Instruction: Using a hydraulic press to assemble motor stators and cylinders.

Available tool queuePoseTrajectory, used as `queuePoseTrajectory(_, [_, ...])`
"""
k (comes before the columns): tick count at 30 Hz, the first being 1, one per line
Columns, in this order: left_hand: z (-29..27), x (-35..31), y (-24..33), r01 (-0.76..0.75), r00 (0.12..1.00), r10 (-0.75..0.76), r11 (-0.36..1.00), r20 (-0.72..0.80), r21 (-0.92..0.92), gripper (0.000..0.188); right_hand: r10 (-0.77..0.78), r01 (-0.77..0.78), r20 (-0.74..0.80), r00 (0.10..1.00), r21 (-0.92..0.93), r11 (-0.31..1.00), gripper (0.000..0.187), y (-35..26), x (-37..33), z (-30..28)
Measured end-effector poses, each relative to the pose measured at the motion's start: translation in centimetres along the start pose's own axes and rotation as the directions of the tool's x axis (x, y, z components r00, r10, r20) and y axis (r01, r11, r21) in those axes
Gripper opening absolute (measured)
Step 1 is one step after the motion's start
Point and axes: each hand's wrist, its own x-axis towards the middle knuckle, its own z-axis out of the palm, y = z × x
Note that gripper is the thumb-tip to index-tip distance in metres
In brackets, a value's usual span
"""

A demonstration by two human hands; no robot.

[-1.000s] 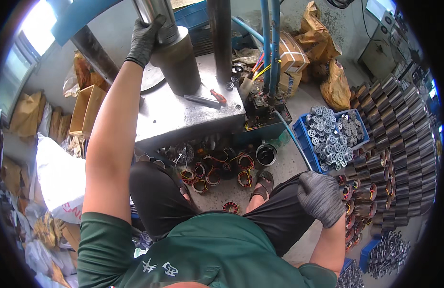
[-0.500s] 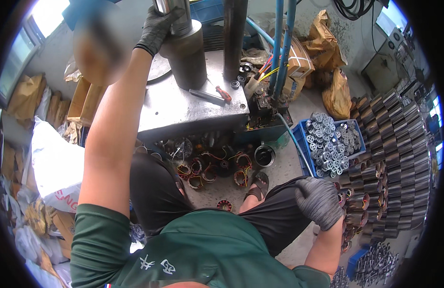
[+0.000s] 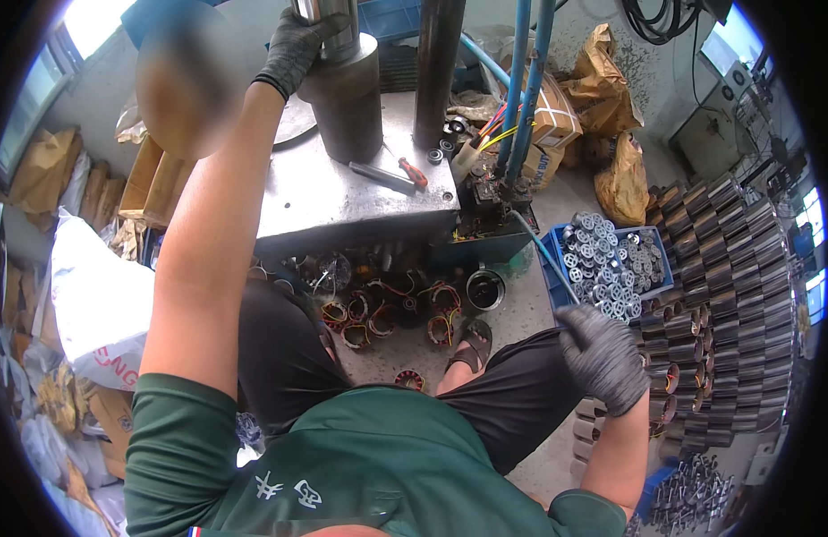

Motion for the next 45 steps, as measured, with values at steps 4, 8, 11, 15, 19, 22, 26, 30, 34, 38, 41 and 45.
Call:
queuePoseTrajectory(4, [0.6, 0.1, -0.4, 0.003, 1.000, -0.004, 1.000, -0.029, -0.028, 0.085, 0.046, -0.012, 0.287, 0.957, -0.121, 0.993, 0.027, -0.2, 0.2, -1.0])
queuePoseTrajectory(8, [0.3, 0.2, -0.9, -0.026, 1.000, 0.026, 0.995, -0.001, -0.100, 0.083, 0.023, -0.025, 0.094, 0.995, 0.017, 1.000, 0.028, 0.0, 0.3, -0.6])
queuePoseTrajectory(11, [0.4, 0.2, -0.3, -0.034, 0.998, 0.037, 0.996, 0.048, -0.078, 0.080, 0.076, -0.039, 0.316, 0.946, -0.120, 0.992, 0.030, 0.6, 0.0, -0.6])
queuePoseTrajectory(15, [-0.1, 0.4, -0.8, -0.010, 1.000, 0.010, 1.000, 0.026, -0.007, 0.079, 0.054, -0.062, 0.088, 0.995, 0.092, 0.994, 0.030, 0.5, 0.1, -0.4])
queuePoseTrajectory(19, [0.5, 0.3, -0.7, -0.034, 0.999, 0.034, 0.999, 0.003, -0.015, 0.079, 0.084, -0.090, 0.208, 0.974, 0.023, 0.996, 0.030, 0.7, -0.1, -0.6])
queuePoseTrajectory(22, [0.3, -0.2, -0.3, -0.014, 1.000, 0.013, 1.000, -0.028, -0.026, 0.079, 0.080, -0.090, 0.182, 0.980, 0.044, 0.995, 0.029, 0.7, 0.2, -0.8])
queuePoseTrajectory(26, [0.2, -0.5, 0.1, -0.010, 0.999, 0.010, 1.000, -0.038, 0.018, 0.079, 0.060, -0.063, 0.224, 0.973, 0.004, 0.998, 0.030, 0.7, 0.2, -0.8])
queuePoseTrajectory(30, [0.1, -0.8, 0.6, 0.017, 0.999, -0.015, 0.999, -0.038, 0.038, 0.080, 0.069, -0.075, 0.191, 0.979, 0.026, 0.997, 0.030, 0.8, 0.2, -0.8])
queuePoseTrajectory(34, [0.1, -0.1, -0.4, -0.019, 1.000, 0.019, 1.000, -0.020, 0.003, 0.079, 0.094, -0.087, 0.267, 0.959, -0.041, 0.995, 0.030, 0.3, 0.5, -1.1])
queuePoseTrajectory(38, [0.1, 0.1, -0.5, -0.019, 0.999, 0.019, 1.000, -0.026, 0.022, 0.077, 0.068, -0.074, 0.071, 0.995, 0.083, 0.994, 0.029, 0.7, 0.2, -0.6])
queuePoseTrajectory(41, [0.3, 0.1, -0.7, -0.029, 0.999, 0.030, 0.999, -0.033, 0.032, 0.079, 0.070, -0.058, 0.238, 0.969, -0.054, 0.997, 0.030, 0.5, 0.3, -1.1])
queuePoseTrajectory(45, [0.0, 0.2, -0.5, -0.004, 0.999, 0.002, 1.000, 0.054, 0.022, 0.079, 0.099, -0.097, 0.237, 0.966, -0.018, 0.995, 0.032, 0.6, 0.7, -1.4])
